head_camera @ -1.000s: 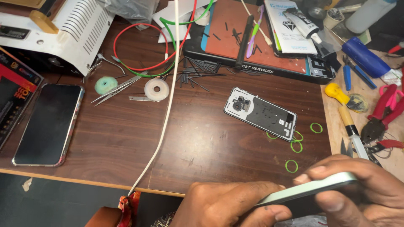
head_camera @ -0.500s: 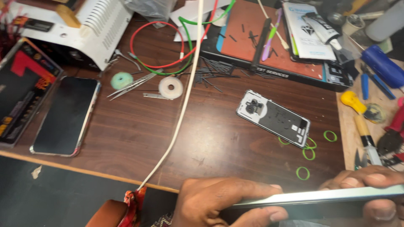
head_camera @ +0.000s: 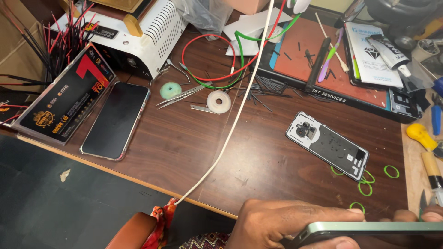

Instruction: The person removes green rubber bands from a phone screen, opens the phone to expose the battery and internal frame, separates the screen from the body, powers the phone on to the boot logo, then applies adhesive from a glue bottle around the phone frame and presses the screen into place.

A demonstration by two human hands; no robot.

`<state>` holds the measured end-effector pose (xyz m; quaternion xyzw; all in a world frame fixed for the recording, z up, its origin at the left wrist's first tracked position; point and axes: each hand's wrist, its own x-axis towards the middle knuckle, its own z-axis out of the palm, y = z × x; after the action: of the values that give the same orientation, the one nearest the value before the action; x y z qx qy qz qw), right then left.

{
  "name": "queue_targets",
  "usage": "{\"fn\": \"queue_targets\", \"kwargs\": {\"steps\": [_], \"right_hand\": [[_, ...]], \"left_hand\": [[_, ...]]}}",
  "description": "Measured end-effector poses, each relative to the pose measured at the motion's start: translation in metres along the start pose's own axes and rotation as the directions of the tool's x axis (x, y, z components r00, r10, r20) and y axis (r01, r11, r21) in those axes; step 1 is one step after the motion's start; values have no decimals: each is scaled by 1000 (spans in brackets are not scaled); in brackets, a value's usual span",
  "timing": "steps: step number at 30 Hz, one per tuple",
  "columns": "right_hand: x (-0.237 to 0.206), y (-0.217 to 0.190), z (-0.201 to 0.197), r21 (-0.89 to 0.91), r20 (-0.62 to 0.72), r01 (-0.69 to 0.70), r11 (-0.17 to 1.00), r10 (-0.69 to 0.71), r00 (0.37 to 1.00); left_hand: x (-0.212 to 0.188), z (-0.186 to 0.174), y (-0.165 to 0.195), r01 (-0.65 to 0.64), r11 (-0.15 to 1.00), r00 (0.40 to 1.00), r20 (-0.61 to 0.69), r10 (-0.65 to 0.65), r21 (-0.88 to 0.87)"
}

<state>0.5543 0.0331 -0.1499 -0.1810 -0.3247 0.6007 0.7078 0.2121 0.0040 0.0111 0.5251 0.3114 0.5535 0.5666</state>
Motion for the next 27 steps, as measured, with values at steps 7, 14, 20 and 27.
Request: {"fn": "queue_targets", "kwargs": {"steps": [7,14,20,27], "right_hand": [[1,5,-11,41,1,-15,999,15,1000],[24,-36,59,-587,-160,-162,793,83,984],[71,-67,162,-973,140,36,226,462,876],[120,-45,252,-942,287,117,316,571,769]], "left_hand": [[-2,0,3,-108,982,994,-16,112,152],[6,-5,6,131,987,989,61,-138,97],[25,-5,1,198,980,909,368,-196,34],[36,12,-32,579,600,808,484,-336,-551]]}}
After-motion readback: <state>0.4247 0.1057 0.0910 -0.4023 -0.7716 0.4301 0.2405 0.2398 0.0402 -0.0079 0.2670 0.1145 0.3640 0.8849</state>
